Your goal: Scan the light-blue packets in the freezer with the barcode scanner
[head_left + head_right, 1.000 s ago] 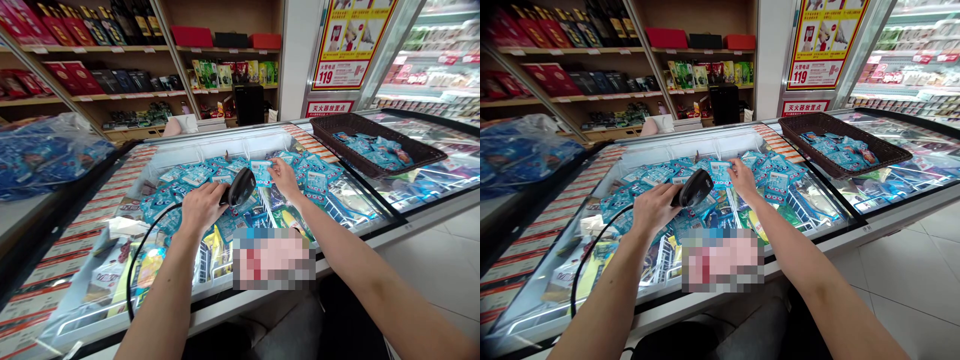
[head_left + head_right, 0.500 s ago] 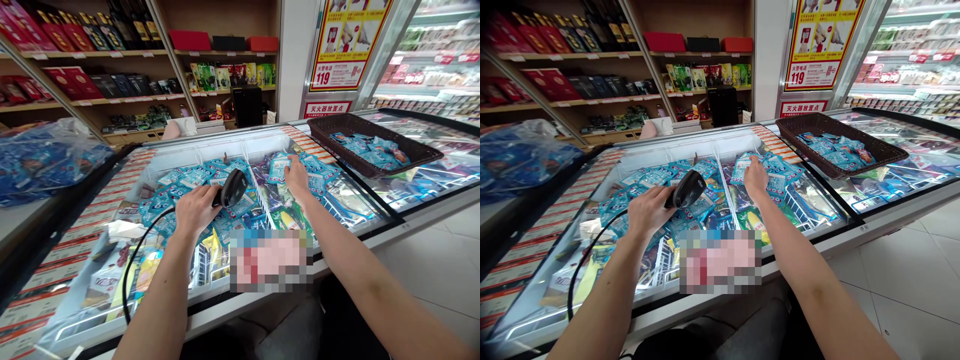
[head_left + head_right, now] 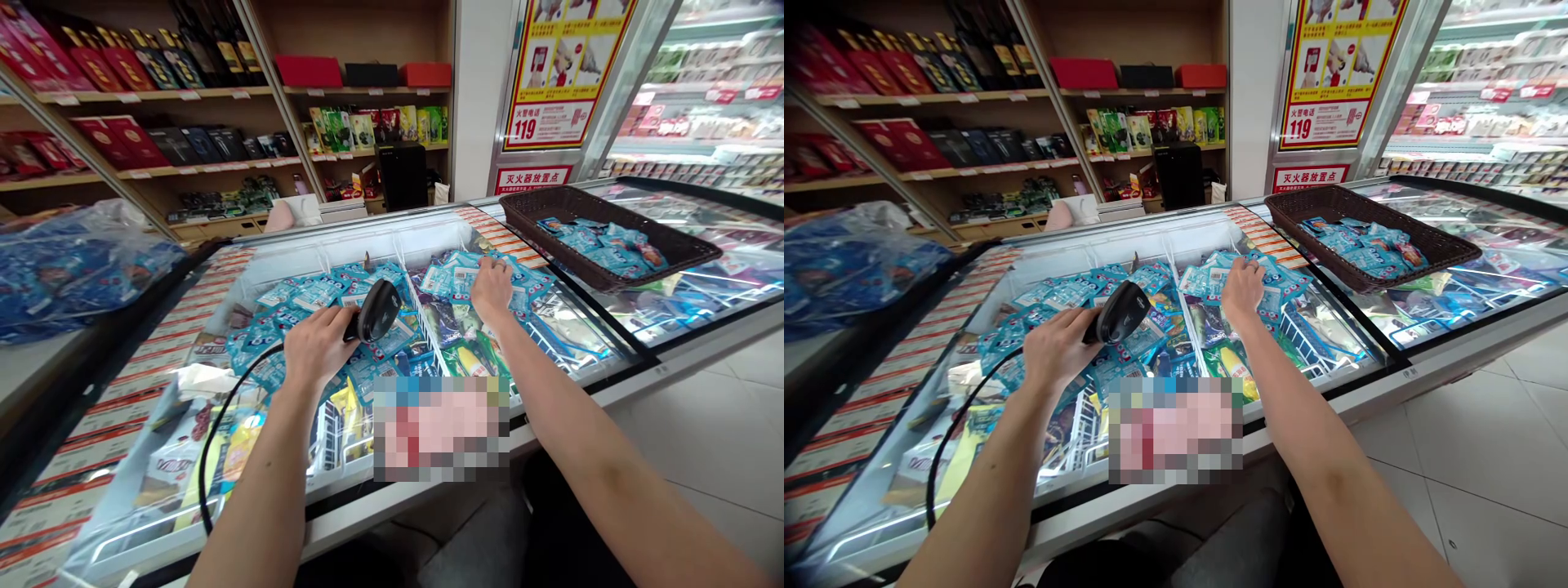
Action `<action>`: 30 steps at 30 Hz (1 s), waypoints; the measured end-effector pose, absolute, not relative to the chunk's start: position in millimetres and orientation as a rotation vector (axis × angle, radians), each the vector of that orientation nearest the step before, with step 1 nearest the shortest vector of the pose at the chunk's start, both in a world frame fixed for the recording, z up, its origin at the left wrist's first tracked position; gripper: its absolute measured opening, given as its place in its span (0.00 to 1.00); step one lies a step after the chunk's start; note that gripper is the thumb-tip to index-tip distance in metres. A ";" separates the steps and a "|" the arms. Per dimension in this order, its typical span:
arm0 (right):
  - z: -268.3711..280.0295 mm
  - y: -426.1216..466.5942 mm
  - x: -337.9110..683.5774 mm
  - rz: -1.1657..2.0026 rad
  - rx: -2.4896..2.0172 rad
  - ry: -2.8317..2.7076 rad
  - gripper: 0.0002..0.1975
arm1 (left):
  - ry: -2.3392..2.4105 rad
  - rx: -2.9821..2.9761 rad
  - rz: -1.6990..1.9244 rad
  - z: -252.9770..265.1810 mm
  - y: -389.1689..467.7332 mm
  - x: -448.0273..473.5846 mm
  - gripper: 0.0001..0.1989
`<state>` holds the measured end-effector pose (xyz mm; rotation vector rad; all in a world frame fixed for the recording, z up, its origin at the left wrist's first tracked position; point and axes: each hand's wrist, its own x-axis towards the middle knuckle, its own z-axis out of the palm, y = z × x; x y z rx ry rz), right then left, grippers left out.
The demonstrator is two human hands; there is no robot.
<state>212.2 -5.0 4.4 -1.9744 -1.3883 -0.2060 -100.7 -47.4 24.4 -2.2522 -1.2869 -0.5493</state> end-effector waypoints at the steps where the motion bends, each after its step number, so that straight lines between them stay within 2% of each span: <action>1: 6.2 -6.6 209.0 -0.225 -1.947 -1.422 0.18 | -1.288 -2.251 -0.553 24.3 -47.4 -101.0 0.15; 8: 0.4 -9.7 186.9 -0.206 -1.642 -1.955 0.15 | -1.245 -2.191 -0.544 23.1 -49.9 -104.5 0.15; 17: 0.9 -15.4 182.3 -0.299 -1.773 -1.857 0.11 | -1.211 -2.286 -0.450 26.2 -51.2 -106.3 0.16; 22: -0.2 -25.6 164.9 -0.239 -1.579 -1.976 0.13 | -1.226 -2.283 -0.398 27.2 -62.5 -114.7 0.17; 30: -10.0 -29.7 144.8 0.062 -1.264 -2.267 0.23 | -1.346 -2.254 -0.477 21.0 -102.0 -133.6 0.16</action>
